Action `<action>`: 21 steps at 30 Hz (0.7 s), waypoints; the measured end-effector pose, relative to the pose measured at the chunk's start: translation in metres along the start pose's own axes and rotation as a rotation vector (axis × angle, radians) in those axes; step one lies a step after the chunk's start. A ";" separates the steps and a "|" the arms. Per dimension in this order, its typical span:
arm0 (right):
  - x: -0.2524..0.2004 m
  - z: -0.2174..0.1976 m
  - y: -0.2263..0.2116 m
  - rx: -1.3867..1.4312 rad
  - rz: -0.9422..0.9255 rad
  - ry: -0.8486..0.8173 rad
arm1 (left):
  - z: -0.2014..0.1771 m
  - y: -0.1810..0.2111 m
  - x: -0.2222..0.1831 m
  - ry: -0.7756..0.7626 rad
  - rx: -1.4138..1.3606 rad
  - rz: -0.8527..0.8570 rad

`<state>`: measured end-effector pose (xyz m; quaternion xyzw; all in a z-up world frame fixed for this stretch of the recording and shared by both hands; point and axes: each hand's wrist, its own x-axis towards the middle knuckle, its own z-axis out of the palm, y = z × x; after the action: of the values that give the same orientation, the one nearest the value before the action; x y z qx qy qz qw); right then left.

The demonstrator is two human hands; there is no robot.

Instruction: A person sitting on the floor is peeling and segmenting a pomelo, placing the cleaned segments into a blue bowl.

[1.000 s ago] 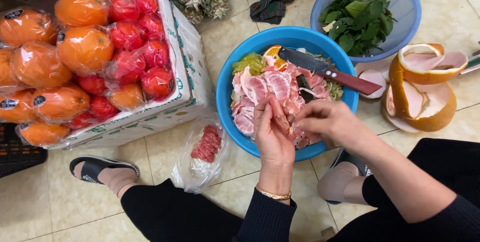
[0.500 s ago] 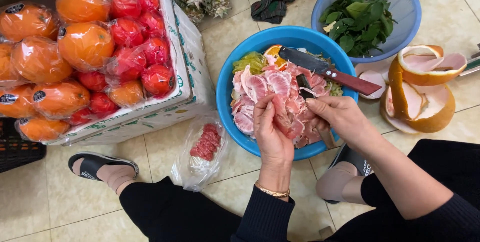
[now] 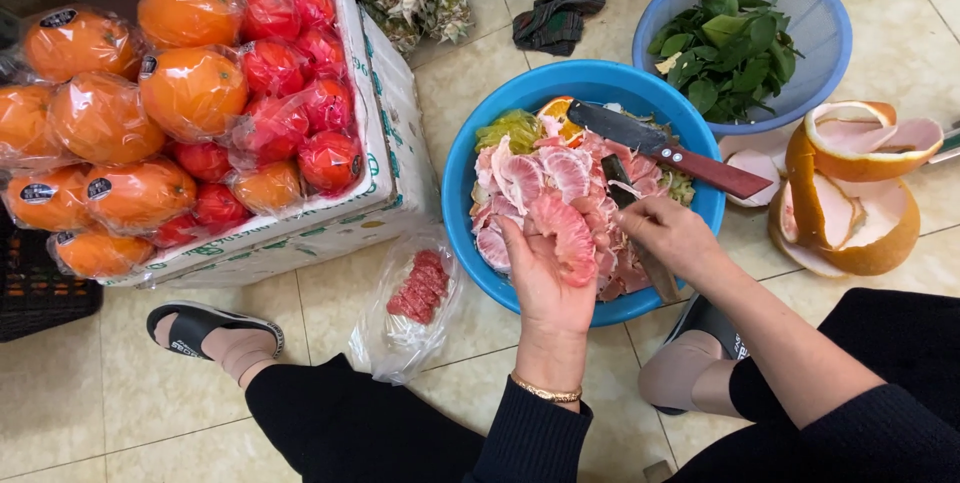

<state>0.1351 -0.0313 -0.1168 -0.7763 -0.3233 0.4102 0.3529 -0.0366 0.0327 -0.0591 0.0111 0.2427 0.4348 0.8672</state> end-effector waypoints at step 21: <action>-0.020 -0.008 0.008 0.881 0.224 -0.308 | 0.027 0.014 -0.025 0.184 0.212 0.214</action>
<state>0.1351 -0.0540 -0.1119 -0.5132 -0.0816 0.6538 0.5499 -0.0478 0.0276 -0.0220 0.0886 0.3629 0.4955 0.7841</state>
